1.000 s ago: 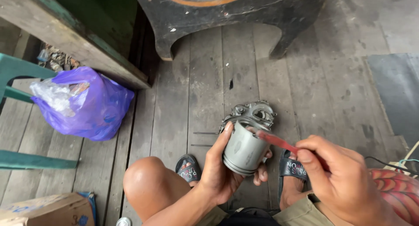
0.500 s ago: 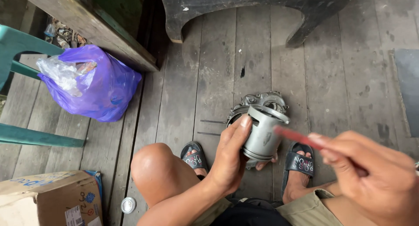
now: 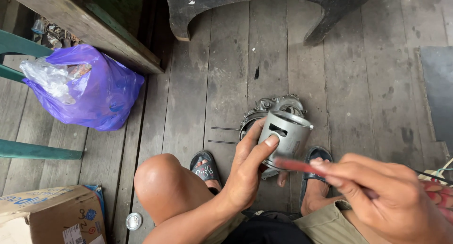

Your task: Cleaning a motorcycle piston with a small brush

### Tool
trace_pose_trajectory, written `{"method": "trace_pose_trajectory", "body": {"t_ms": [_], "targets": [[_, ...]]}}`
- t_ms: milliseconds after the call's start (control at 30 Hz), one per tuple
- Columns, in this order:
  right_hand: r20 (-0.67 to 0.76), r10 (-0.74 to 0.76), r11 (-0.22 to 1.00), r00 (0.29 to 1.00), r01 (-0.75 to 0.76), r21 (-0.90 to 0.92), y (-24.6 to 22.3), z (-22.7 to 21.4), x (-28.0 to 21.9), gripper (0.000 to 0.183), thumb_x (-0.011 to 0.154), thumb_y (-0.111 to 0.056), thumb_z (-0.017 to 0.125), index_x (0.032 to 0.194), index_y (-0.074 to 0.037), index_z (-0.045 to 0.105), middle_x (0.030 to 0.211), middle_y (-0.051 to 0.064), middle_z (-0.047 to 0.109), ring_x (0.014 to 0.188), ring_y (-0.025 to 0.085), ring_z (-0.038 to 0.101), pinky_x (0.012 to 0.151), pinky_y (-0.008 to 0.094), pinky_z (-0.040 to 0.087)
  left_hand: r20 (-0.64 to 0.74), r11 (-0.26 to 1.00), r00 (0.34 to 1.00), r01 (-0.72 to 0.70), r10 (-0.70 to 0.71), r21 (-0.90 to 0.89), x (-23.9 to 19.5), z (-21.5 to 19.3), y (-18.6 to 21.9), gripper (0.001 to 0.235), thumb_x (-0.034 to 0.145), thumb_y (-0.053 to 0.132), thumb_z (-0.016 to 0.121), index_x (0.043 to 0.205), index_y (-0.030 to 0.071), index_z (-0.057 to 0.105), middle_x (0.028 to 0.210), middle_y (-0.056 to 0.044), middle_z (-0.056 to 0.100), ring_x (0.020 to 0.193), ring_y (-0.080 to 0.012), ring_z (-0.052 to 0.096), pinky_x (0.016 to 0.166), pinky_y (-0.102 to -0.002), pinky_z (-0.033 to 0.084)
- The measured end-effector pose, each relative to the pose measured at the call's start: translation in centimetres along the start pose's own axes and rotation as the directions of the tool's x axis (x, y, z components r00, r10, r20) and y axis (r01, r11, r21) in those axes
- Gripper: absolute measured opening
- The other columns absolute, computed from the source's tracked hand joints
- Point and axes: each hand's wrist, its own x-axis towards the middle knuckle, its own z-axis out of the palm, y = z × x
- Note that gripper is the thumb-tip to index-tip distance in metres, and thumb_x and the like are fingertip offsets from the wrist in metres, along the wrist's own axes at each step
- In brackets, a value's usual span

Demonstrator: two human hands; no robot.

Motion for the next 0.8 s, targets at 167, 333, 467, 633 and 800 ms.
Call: {"method": "trace_pose_trajectory", "body": {"t_ms": [167, 333, 467, 633, 800], "targets": [[-0.098, 0.233, 0.966, 0.968, -0.242, -0.095, 0.7, -1.2, -0.5, 0.025, 0.095, -0.014, 0.065, 0.118, -0.014, 0.075, 0.062, -0.002, 0.061, 0.049, 0.009, 0.046, 0.052, 0.024, 0.038, 0.056, 0.985, 0.997, 0.06, -0.051, -0.164, 0.2, -0.2, -0.1, 0.043, 0.098, 0.027, 0.057, 0.129, -0.002, 0.05, 0.081, -0.018, 0.059, 0.058, -0.0301, 0.059, 0.045, -0.033, 0.047], [-0.07, 0.241, 0.955, 0.968, -0.249, -0.162, 0.5, -0.5, -1.1, 0.019, 0.088, -0.025, 0.067, 0.105, -0.021, 0.074, 0.04, -0.008, 0.05, 0.033, 0.005, 0.037, 0.036, 0.025, 0.033, 0.119, 0.91, 0.985, 0.162, -0.125, -0.383, 0.3, -0.6, -0.6, 0.039, 0.103, 0.029, 0.057, 0.117, -0.007, 0.051, 0.09, -0.024, 0.063, 0.077, -0.0377, 0.066, 0.045, -0.039, 0.057], [-0.013, 0.232, 0.958, 0.973, -0.231, -0.172, 1.2, -0.9, -1.7, 0.017, 0.089, -0.028, 0.064, 0.101, -0.02, 0.075, 0.083, -0.013, 0.079, 0.041, 0.005, 0.058, 0.045, 0.021, 0.046, 0.144, 0.869, 0.982, 0.173, -0.119, -0.463, 0.1, -1.0, -0.4, 0.041, 0.103, 0.03, 0.056, 0.118, -0.007, 0.052, 0.092, -0.022, 0.059, 0.071, -0.032, 0.062, 0.05, -0.042, 0.056], [-0.001, 0.24, 0.959, 0.971, -0.237, -0.152, 2.0, -2.1, -2.0, 0.022, 0.086, -0.036, 0.064, 0.095, -0.022, 0.078, 0.079, -0.011, 0.08, 0.043, 0.01, 0.059, 0.048, 0.024, 0.044, 0.169, 0.869, 0.985, 0.103, -0.022, -0.484, -0.5, -0.8, 0.2, 0.047, 0.103, 0.029, 0.06, 0.117, -0.016, 0.056, 0.098, -0.027, 0.063, 0.077, -0.0356, 0.065, 0.05, -0.037, 0.053], [0.035, 0.197, 0.979, 0.98, -0.195, -0.064, 1.7, -1.7, -2.0, 0.018, 0.085, -0.032, 0.066, 0.092, -0.021, 0.077, 0.08, -0.011, 0.08, 0.044, 0.01, 0.058, 0.047, 0.023, 0.045, 0.117, 0.956, 0.993, 0.023, 0.012, -0.294, -1.2, -1.3, -0.2, 0.055, 0.095, 0.036, 0.066, 0.136, 0.002, 0.054, 0.104, -0.007, 0.063, 0.09, -0.0173, 0.06, 0.072, -0.03, 0.05]]}}
